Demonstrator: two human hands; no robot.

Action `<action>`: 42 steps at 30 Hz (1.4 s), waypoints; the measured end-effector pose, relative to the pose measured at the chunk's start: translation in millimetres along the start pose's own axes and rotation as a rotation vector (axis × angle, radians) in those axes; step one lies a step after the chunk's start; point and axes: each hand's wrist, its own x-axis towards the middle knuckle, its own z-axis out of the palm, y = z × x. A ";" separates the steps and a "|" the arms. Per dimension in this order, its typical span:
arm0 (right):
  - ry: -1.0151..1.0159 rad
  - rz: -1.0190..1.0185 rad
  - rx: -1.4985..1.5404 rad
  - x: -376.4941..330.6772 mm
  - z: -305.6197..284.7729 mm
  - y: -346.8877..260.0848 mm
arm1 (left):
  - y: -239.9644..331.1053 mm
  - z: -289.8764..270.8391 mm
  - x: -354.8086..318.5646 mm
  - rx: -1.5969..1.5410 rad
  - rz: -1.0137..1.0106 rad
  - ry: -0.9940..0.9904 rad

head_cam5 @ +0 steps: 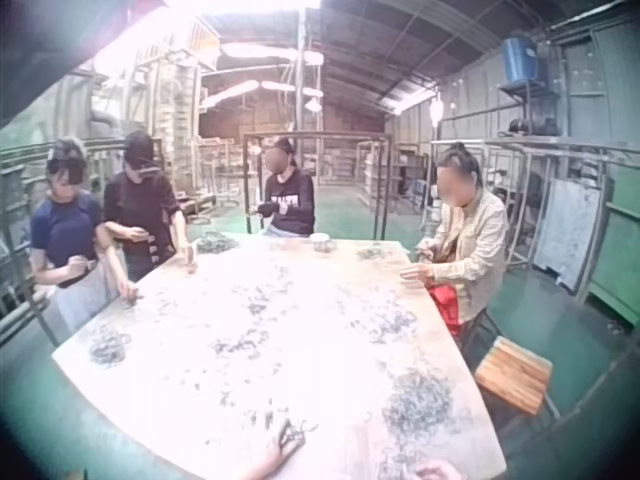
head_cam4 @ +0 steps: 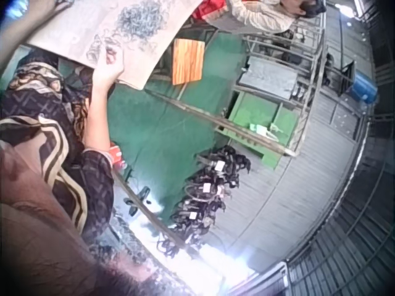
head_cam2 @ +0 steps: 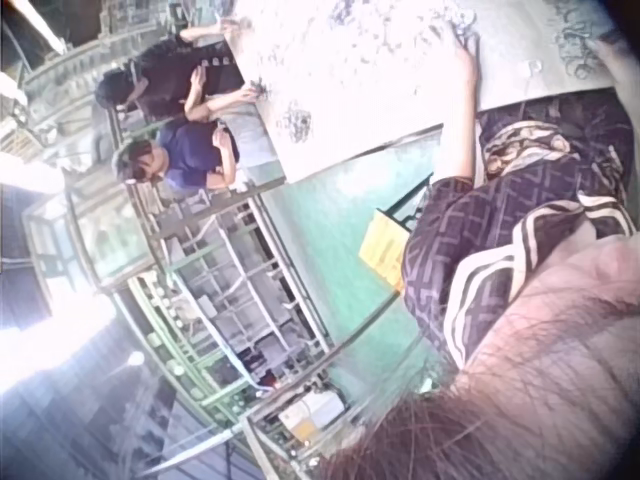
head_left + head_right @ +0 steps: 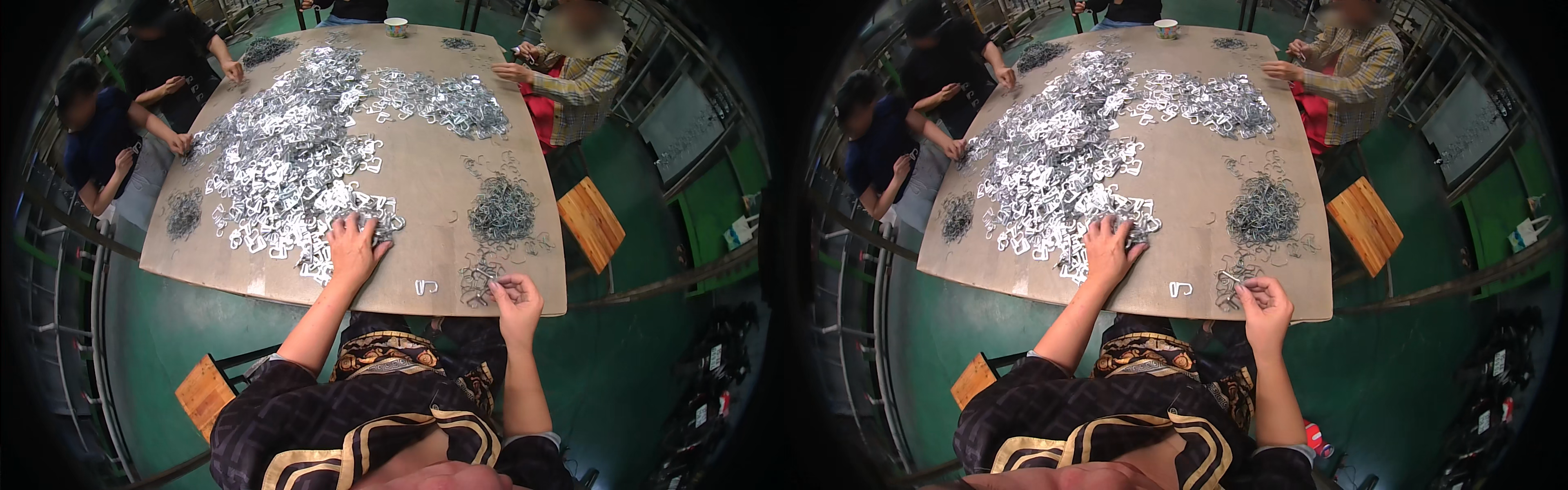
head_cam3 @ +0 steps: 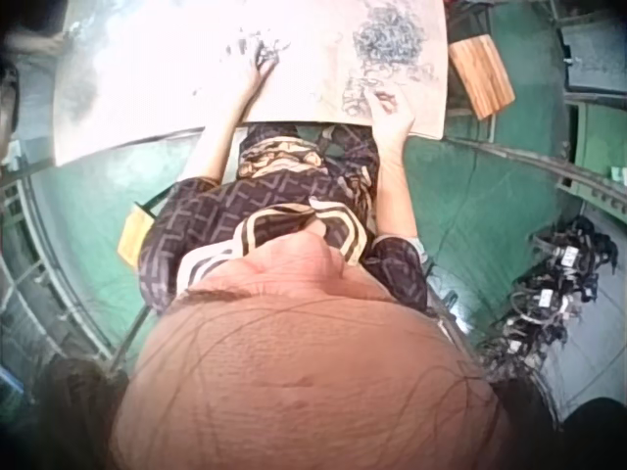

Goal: The person sits at a table and repeatedly picks up small metal hooks and wire loops, then attaches the loops to the hooks by hand. The person occasionally hangs the assembled pieces on a nearby metal rack. Other people at the table perform the same task.

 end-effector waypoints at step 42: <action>-0.063 -0.098 -0.260 -84.9 -26.2 30.0 | 97.0 10.2 28.4 -0.134 0.644 -0.343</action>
